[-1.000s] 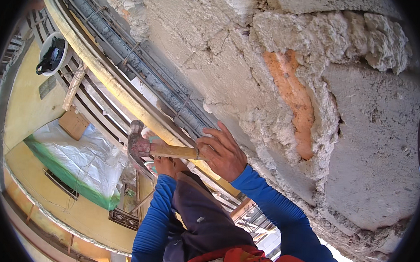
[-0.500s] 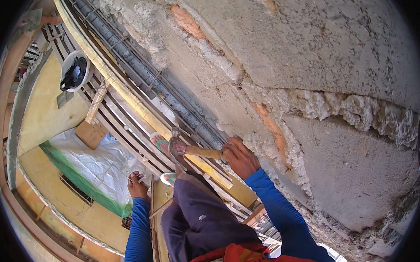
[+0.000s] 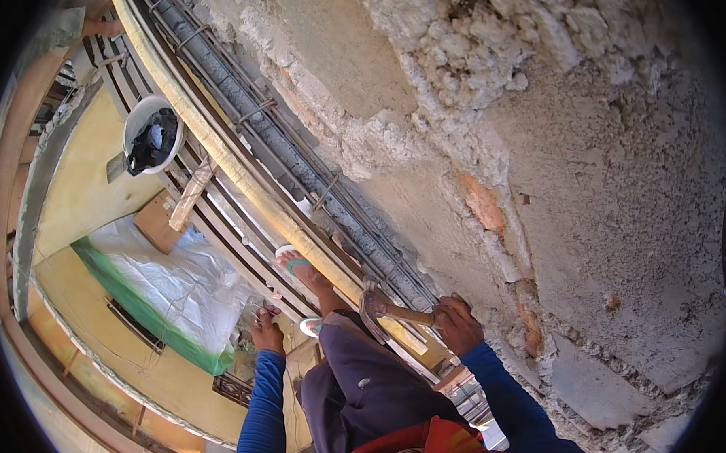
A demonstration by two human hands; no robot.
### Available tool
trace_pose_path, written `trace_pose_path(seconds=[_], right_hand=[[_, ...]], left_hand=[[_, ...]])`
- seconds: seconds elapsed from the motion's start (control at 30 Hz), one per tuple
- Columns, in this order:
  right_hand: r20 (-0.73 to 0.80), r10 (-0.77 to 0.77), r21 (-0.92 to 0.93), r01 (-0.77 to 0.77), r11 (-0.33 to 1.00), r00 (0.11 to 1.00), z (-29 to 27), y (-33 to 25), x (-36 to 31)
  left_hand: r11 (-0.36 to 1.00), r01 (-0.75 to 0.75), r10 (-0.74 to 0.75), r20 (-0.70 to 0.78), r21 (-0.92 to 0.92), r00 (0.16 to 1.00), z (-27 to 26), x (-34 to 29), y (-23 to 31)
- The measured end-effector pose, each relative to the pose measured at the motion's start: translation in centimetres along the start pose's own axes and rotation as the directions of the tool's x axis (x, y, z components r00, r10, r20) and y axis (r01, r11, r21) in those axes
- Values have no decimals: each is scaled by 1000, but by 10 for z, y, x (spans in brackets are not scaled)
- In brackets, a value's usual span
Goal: The person positions a long wooden plank against a brick wall and secures it to a wooden frame using a hammer and nails. They repeatedly pick up nails from a bucket and hammer them into the plank to fasten it in place.
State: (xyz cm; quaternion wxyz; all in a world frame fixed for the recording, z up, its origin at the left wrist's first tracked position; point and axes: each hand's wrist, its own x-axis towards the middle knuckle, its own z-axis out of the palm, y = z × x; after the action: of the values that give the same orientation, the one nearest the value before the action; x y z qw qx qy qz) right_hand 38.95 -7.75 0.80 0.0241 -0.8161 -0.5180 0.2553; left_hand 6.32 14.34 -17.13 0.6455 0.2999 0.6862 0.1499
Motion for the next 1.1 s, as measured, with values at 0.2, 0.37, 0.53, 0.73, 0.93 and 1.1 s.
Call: trace_pose_path(seconds=[0.2,0.37,0.53,0.73,0.93,1.1], right_hand=[[-13,94,95,-92,991,995,-10,-5,0],[52,92,34,-94,995,994,-26,-21,12],[109,76,27,-79,997,991,-25,-30,18],[168,40,-5,-40,999,985,-20,-19,11],[203,4,-124,21,992,979,-18,-19,14],[266,26,-182,24,983,964,-11,7,-1]], left_hand=[[986,-131,130,12,99,991,13,23,-1],[988,60,-66,-40,-143,997,21,19,20],[994,-108,105,-74,-34,992,18,36,-16],[977,-168,143,-185,-127,972,12,7,23],[959,-42,-43,-292,-280,955,-14,10,-9],[915,-64,-63,-297,-398,953,-11,62,-33]])
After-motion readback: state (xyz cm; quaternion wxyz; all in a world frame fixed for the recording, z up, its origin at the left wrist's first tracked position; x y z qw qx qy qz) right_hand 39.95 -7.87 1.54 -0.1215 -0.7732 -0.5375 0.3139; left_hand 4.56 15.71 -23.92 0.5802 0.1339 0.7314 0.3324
